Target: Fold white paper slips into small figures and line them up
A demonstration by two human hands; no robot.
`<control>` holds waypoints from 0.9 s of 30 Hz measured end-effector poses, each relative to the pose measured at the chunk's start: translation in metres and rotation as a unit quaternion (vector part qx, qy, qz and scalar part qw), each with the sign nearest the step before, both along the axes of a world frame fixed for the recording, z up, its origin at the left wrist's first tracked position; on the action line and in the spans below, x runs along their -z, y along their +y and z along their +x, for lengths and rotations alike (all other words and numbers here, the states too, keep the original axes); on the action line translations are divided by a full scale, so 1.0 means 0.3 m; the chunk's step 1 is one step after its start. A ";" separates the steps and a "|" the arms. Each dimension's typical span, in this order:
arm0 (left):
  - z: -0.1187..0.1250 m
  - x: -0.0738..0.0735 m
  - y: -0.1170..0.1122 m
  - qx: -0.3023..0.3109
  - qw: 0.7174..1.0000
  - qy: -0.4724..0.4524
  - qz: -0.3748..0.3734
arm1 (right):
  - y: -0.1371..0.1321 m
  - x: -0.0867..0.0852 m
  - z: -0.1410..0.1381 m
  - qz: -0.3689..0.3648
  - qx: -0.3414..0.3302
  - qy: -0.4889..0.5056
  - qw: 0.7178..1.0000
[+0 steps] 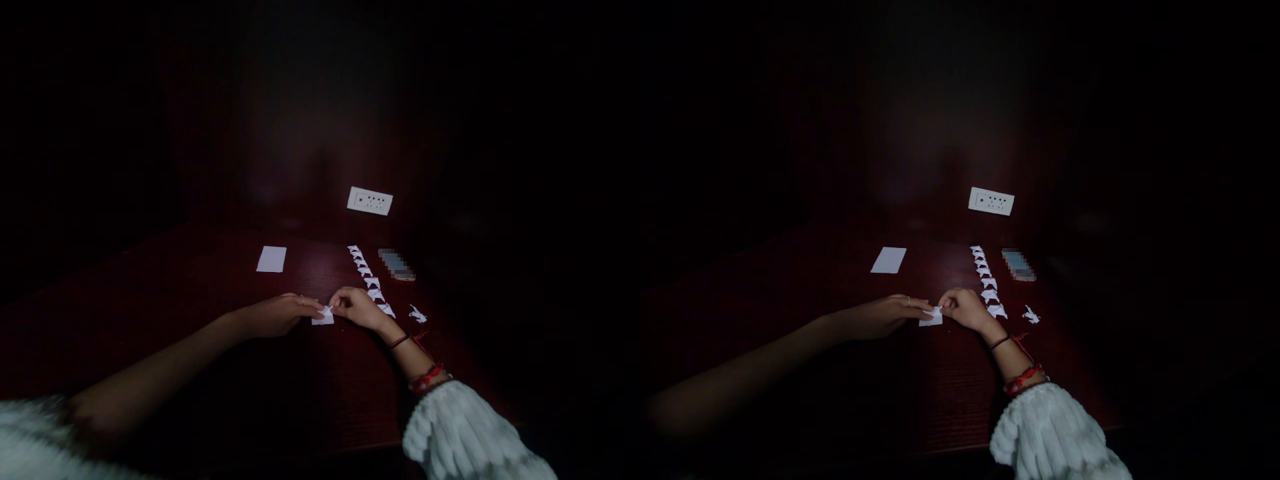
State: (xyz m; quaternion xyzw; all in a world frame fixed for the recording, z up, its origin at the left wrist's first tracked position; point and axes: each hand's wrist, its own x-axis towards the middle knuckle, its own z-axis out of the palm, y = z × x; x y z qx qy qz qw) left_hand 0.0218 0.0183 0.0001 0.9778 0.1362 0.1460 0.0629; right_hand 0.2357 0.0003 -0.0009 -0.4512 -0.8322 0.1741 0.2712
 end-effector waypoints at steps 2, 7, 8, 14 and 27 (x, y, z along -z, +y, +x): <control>-0.002 0.001 0.005 0.009 1.000 -0.005 -0.012 | -0.006 -0.003 -0.001 0.012 -0.015 -0.019 1.000; -0.002 -0.007 0.002 0.000 1.000 -0.003 -0.028 | -0.022 -0.021 -0.004 0.061 -0.050 -0.056 0.995; -0.002 -0.011 -0.001 -0.001 1.000 0.000 -0.027 | -0.025 -0.026 -0.005 0.072 -0.056 -0.062 0.994; -0.004 -0.018 -0.003 0.008 1.000 0.010 -0.024 | -0.040 -0.046 -0.004 0.093 -0.093 -0.104 0.986; 0.007 -0.008 0.006 0.006 1.000 0.017 -0.001 | -0.035 -0.046 0.011 0.119 -0.109 -0.178 0.971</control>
